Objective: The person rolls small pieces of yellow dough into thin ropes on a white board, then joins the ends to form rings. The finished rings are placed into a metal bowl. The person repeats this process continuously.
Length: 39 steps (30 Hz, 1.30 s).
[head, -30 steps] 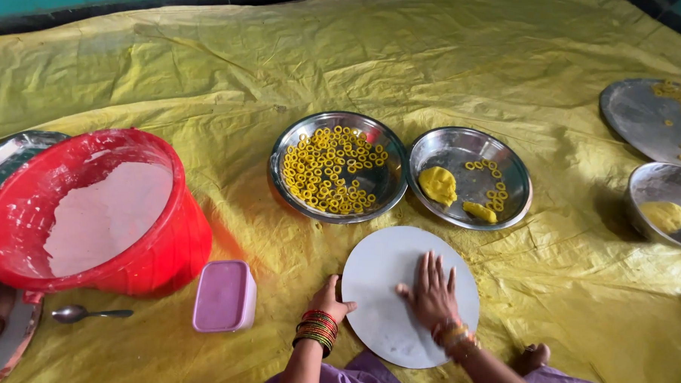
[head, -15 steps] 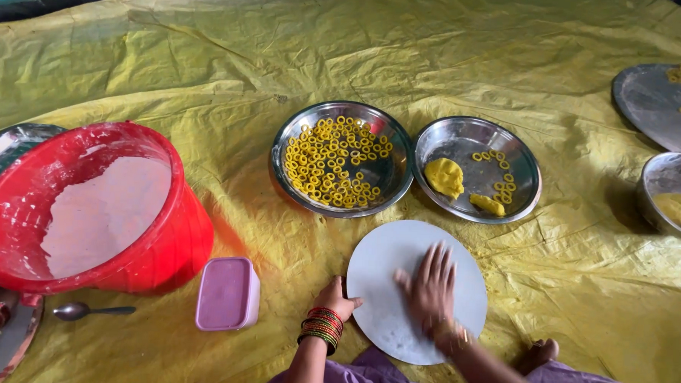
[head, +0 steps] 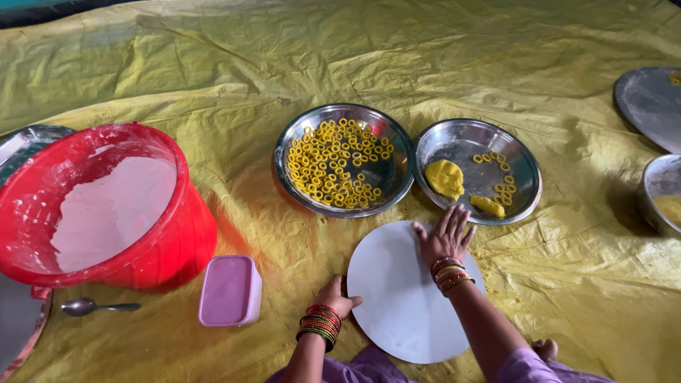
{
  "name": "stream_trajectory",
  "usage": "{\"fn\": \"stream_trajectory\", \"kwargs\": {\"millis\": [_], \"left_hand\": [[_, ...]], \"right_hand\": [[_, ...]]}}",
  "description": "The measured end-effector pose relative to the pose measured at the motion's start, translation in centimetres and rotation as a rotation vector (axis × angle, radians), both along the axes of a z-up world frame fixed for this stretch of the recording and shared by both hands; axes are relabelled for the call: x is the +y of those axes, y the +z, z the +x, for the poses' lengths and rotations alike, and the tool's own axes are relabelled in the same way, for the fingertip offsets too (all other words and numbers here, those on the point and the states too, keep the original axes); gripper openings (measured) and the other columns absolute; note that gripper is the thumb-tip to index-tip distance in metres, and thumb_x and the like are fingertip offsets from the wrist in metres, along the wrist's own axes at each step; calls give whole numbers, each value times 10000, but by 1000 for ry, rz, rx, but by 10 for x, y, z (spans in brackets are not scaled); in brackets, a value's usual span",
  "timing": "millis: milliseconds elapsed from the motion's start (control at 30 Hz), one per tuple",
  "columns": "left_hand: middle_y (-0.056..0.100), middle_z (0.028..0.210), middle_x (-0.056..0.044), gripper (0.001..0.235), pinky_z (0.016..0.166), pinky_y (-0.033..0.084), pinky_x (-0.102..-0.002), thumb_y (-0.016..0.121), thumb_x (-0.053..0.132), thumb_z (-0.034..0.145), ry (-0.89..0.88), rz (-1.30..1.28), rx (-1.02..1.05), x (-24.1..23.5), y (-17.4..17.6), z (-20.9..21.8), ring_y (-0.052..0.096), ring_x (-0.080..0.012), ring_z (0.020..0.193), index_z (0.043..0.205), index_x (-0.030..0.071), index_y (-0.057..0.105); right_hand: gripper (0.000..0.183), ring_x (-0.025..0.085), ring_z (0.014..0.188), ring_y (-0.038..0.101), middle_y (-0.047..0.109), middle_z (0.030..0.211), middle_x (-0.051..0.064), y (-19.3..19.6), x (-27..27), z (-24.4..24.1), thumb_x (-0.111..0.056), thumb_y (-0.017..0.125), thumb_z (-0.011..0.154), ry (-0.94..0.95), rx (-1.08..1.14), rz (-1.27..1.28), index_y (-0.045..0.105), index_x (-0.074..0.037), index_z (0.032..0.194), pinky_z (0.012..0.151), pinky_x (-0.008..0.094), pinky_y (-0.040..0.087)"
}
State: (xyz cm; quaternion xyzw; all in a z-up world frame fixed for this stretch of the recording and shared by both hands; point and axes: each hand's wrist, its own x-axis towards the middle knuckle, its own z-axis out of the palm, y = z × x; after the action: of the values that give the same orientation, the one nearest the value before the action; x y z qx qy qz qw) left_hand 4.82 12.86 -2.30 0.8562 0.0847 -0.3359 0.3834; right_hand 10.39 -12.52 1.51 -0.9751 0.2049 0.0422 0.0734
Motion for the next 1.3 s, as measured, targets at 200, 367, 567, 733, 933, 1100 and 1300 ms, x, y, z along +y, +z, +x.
{"fn": "stream_trajectory", "kwargs": {"millis": [200, 367, 567, 733, 933, 1100, 1300], "left_hand": [[420, 1595, -95, 967, 1196, 398, -379, 840, 403, 810, 6, 4, -33, 0, -9, 4, 453, -263, 1448, 1575, 140, 310], [397, 1608, -96, 970, 1200, 390, -387, 843, 388, 812, 28, 17, -3, 0, -17, 6, 436, -266, 1459, 1581, 141, 305], [398, 1607, -104, 978, 1193, 399, -383, 843, 401, 812, 23, -1, 3, 2, -7, 3, 441, -267, 1453, 1583, 143, 299], [480, 1561, -111, 1004, 1124, 504, -373, 822, 392, 746, 93, -68, 90, 4, 3, 1, 676, -268, 1294, 1583, 154, 322], [445, 1573, -110, 989, 1170, 430, -382, 894, 404, 735, 35, -11, -79, 5, -7, 5, 495, -257, 1416, 1535, 121, 386], [439, 1579, -108, 972, 1177, 411, -394, 892, 401, 743, 47, -19, -101, 5, -16, 3, 460, -267, 1436, 1533, 126, 397], [456, 1561, -116, 975, 1171, 418, -392, 889, 403, 753, 28, -12, -94, 4, -10, 1, 481, -269, 1418, 1541, 131, 382]], "right_hand": [[970, 348, 1541, -57, -21, 1671, 237, -34, 30, -70, -687, 264, 985, 242, -148, -91, 7, 44, 1569, 1221, 503, -9], [877, 420, 1534, 78, 103, 1617, 307, -49, 47, -184, -585, 313, 985, 615, -227, -72, 130, 69, 1542, 1188, 545, 119], [975, 315, 1536, -107, -80, 1678, 207, -26, 18, -63, -690, 267, 975, 311, 0, -65, -30, 13, 1581, 1216, 520, -15], [1015, 291, 1545, -117, -85, 1678, 164, -7, 2, -1, -736, 249, 942, 109, -186, -102, -22, -4, 1591, 1220, 535, -56], [1015, 352, 1526, -105, -77, 1657, 249, -27, 40, -122, -714, 318, 953, 374, -43, -32, -2, 39, 1553, 1201, 476, 4], [1094, 324, 1523, -40, 15, 1678, 229, -24, 44, -192, -749, 412, 896, 519, 32, 28, 42, 14, 1587, 1207, 461, 38], [968, 384, 1514, -19, 40, 1631, 275, -16, 73, -157, -658, 352, 977, 693, -182, -54, 64, 67, 1551, 1183, 530, 24]]}}
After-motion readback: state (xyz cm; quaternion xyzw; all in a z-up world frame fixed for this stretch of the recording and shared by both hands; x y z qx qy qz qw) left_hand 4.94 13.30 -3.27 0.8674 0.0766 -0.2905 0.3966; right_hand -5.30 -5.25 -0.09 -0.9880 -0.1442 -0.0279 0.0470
